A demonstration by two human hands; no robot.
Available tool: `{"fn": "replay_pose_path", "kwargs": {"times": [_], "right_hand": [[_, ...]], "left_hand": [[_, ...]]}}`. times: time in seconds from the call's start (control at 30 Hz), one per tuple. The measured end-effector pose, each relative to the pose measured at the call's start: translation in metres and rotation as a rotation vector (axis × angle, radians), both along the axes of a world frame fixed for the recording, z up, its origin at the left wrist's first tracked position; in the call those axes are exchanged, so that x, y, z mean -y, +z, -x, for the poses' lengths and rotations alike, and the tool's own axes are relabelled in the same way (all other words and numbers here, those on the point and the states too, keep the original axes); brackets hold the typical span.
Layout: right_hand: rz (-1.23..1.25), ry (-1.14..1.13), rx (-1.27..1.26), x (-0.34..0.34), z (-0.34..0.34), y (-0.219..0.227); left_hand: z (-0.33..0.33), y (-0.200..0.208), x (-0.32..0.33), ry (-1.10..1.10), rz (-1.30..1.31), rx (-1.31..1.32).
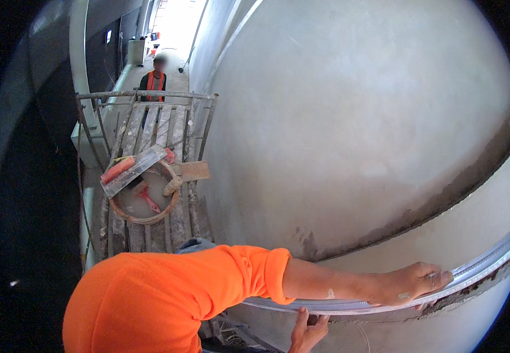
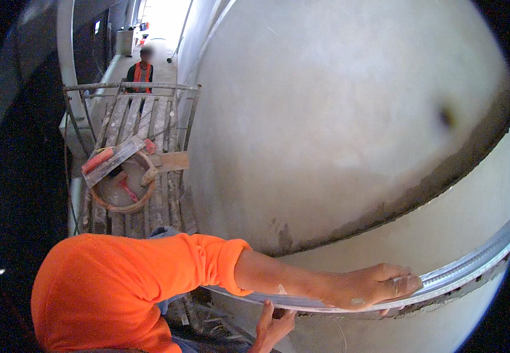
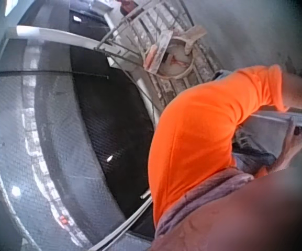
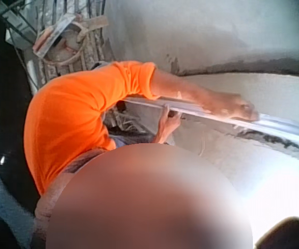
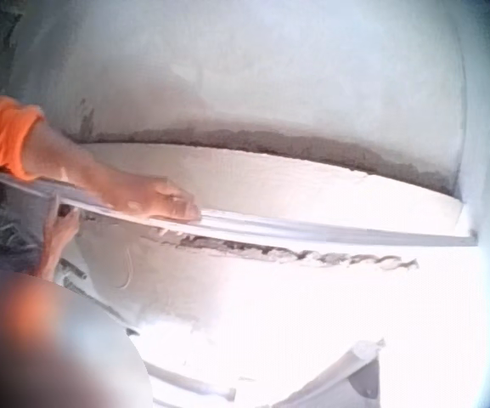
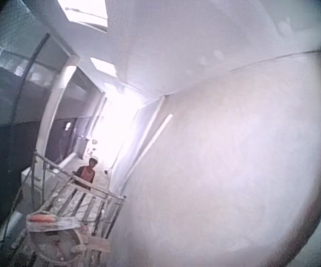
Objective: The person uses a long metal straightedge to smooth wet cement along a vertical wall seam while standing on a scaffold. They repeatedly press and drag the straightedge along the joint, then step down from the scaffold at the end.
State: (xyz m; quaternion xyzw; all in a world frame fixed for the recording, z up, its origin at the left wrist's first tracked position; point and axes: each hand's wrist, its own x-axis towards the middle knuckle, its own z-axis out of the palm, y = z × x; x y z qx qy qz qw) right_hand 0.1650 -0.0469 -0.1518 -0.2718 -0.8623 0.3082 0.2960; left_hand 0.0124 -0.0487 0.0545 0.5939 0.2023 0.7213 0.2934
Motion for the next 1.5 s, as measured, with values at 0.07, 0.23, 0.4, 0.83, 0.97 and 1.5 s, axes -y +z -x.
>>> {"fn": "replay_pose_path", "kwargs": {"times": [0.07,0.23,0.4,0.83,0.97,1.5], "right_hand": [[0.014,-0.006,-0.010,-0.001,-0.001,-0.004],[-0.117,0.045,-0.039,-0.004,-0.005,-0.005],[-0.124,0.088,0.020,-0.006,-0.006,-0.003],[0.342,0.125,-0.062,-0.007,-0.013,0.005],[0.406,0.065,-0.129,-0.011,-0.013,0.003],[0.229,-0.093,-0.149,-0.007,-0.018,-0.001]], "left_hand": [[0.001,0.001,0.001,-0.045,-0.019,0.016],[0.009,0.001,0.004,-0.052,-0.035,-0.043],[0.017,0.000,0.004,-0.051,0.023,-0.115],[0.014,-0.014,-0.006,-0.425,0.094,0.014],[0.006,-0.012,-0.010,-0.298,0.145,0.029],[-0.019,-0.003,0.006,-0.066,0.169,0.011]]}}
